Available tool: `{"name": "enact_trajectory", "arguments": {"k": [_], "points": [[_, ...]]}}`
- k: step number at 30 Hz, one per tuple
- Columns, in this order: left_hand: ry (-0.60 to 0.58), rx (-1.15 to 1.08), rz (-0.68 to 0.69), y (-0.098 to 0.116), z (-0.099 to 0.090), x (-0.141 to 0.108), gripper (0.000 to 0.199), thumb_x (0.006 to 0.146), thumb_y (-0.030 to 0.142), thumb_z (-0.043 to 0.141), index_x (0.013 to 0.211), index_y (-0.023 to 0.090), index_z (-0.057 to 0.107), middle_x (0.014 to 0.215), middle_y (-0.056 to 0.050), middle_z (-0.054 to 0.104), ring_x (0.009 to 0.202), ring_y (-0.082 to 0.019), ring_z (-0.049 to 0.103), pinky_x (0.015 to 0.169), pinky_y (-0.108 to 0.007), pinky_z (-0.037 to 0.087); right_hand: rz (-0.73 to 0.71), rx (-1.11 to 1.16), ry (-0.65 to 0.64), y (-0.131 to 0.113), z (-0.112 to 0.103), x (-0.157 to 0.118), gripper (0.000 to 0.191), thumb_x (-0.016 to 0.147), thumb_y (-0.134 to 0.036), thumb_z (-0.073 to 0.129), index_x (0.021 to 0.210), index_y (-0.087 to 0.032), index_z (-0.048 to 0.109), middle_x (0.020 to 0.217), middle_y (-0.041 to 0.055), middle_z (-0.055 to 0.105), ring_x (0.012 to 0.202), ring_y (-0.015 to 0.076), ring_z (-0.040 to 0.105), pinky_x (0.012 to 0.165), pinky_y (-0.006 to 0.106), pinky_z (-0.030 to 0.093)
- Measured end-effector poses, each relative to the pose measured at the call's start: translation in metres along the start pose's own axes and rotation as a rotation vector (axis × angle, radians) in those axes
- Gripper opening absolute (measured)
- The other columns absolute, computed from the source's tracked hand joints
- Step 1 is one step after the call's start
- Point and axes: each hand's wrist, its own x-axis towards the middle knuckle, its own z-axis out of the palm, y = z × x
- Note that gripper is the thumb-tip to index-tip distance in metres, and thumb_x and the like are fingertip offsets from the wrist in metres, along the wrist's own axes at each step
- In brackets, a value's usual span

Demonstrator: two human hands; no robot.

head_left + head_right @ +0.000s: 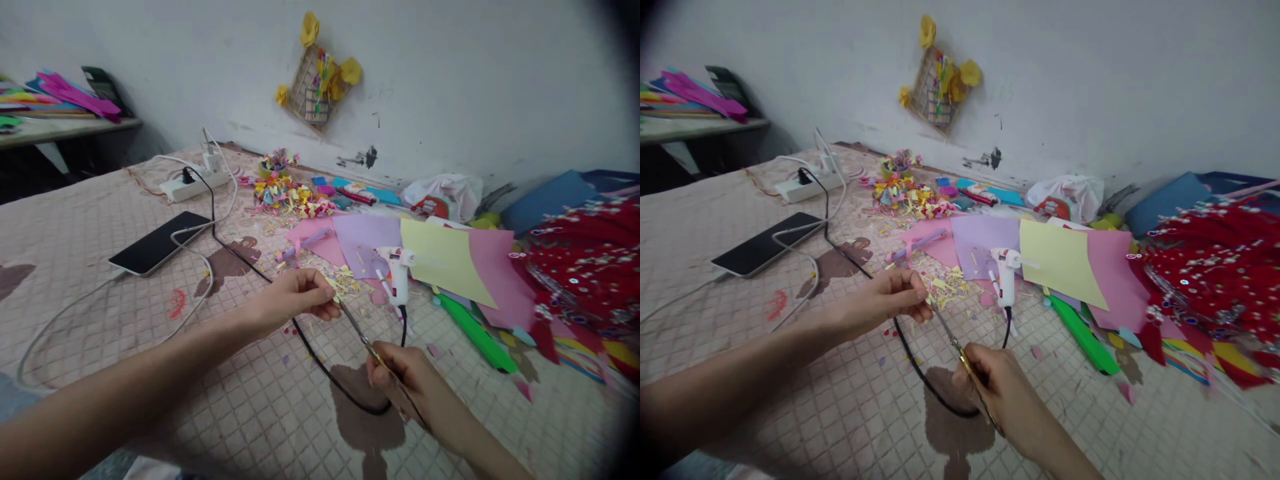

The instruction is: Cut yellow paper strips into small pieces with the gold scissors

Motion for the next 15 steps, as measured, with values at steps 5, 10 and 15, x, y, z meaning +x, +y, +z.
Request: {"name": "enact_trajectory", "arguments": {"k": [5, 10, 15], "points": [[0.071, -0.031, 0.012, -0.003, 0.005, 0.0, 0.022, 0.075, 0.03, 0.062, 0.073, 0.012, 0.051, 0.068, -0.005, 0.067, 0.062, -0.01, 0.062, 0.062, -0.022, 0.046, 0.037, 0.021, 0.037, 0.003, 0.005, 0.002, 0.051, 0.078, -0.067, 0.034, 0.063, -0.019, 0.041, 0.047, -0.0067, 0.033, 0.042, 0.0079, 0.029, 0.04, 0.021, 0.021], [0.121, -0.074, 0.031, -0.005, 0.01, -0.001, 0.021, 0.074, 0.029, 0.063, 0.073, 0.012, 0.051, 0.067, -0.004, 0.066, 0.063, -0.011, 0.062, 0.062, -0.023, 0.047, 0.025, -0.002, 0.087, 0.0, 0.009, 0.004, 0.052, 0.078, -0.067, 0.035, 0.059, -0.019, 0.038, 0.049, -0.0054, 0.034, 0.044, 0.0083, 0.031, 0.041, 0.021, 0.022], [0.108, -0.083, 0.044, -0.006, 0.011, -0.001, 0.02, 0.073, 0.025, 0.065, 0.073, 0.011, 0.052, 0.07, -0.005, 0.066, 0.065, -0.011, 0.063, 0.063, -0.023, 0.047, 0.016, -0.003, 0.107, 0.003, 0.009, 0.005, 0.05, 0.08, -0.064, 0.034, 0.06, -0.019, 0.039, 0.051, -0.005, 0.035, 0.045, 0.0086, 0.031, 0.042, 0.021, 0.024]]}}
